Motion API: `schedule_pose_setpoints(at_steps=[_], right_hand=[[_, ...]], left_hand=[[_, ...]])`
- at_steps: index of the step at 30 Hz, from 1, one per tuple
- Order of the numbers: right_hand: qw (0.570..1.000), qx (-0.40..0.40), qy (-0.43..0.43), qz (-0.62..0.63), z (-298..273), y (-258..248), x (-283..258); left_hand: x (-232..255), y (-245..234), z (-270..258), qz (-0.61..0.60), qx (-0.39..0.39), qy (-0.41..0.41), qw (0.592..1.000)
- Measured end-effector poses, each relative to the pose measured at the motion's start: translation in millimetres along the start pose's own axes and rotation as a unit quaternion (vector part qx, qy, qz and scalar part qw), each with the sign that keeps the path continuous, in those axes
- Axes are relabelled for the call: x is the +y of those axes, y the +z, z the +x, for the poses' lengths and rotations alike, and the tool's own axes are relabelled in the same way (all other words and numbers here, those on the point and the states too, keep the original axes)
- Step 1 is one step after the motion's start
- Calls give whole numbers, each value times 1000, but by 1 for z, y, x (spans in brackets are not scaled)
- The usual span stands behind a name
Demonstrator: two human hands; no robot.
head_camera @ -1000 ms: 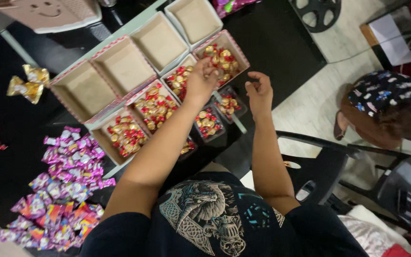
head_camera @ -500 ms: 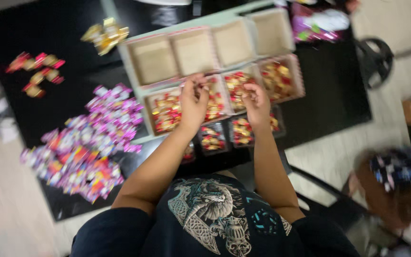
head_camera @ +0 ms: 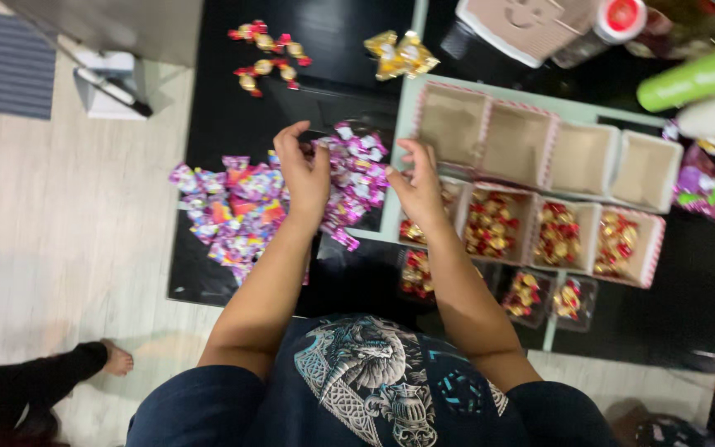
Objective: The person sorts wrapped candies into cardboard boxes and plastic containers by hand, moving handfuls of different types of candy from piles on the table into the organized compartments.
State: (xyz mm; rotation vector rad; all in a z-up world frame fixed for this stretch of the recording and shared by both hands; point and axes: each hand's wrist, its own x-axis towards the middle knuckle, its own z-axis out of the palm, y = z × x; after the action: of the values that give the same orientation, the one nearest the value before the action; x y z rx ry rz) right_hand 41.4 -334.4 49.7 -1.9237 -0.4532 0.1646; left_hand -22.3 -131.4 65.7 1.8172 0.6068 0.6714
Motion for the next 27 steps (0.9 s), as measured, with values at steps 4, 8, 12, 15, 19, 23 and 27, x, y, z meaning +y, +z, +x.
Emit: schedule_pose_setpoints(at_steps=[4, 8, 12, 15, 19, 23, 27], right_hand=[[999, -42, 10, -11, 43, 51, -21], [987, -67, -121, -76, 89, 99, -16], [975, -93, -95, -177, 138, 141, -15], [966, -137, -41, -215, 170, 163, -21], [950, -145, -45, -271, 205, 191, -23], [930, -148, -57, -332, 223, 209, -5], [933, -120, -64, -333, 224, 212, 19]], left_hand=[[-43, -38, 45, 53, 12, 0, 999], [-81, -57, 87, 164, -12, 50, 985], [-102, -62, 127, 267, -68, 30, 961], [-105, -57, 152, 291, -102, 41, 950], [-106, -44, 179, 330, -159, 46, 929], [-130, -25, 191, 402, -196, 71, 892], [-157, -15, 193, 410, -204, 104, 883]])
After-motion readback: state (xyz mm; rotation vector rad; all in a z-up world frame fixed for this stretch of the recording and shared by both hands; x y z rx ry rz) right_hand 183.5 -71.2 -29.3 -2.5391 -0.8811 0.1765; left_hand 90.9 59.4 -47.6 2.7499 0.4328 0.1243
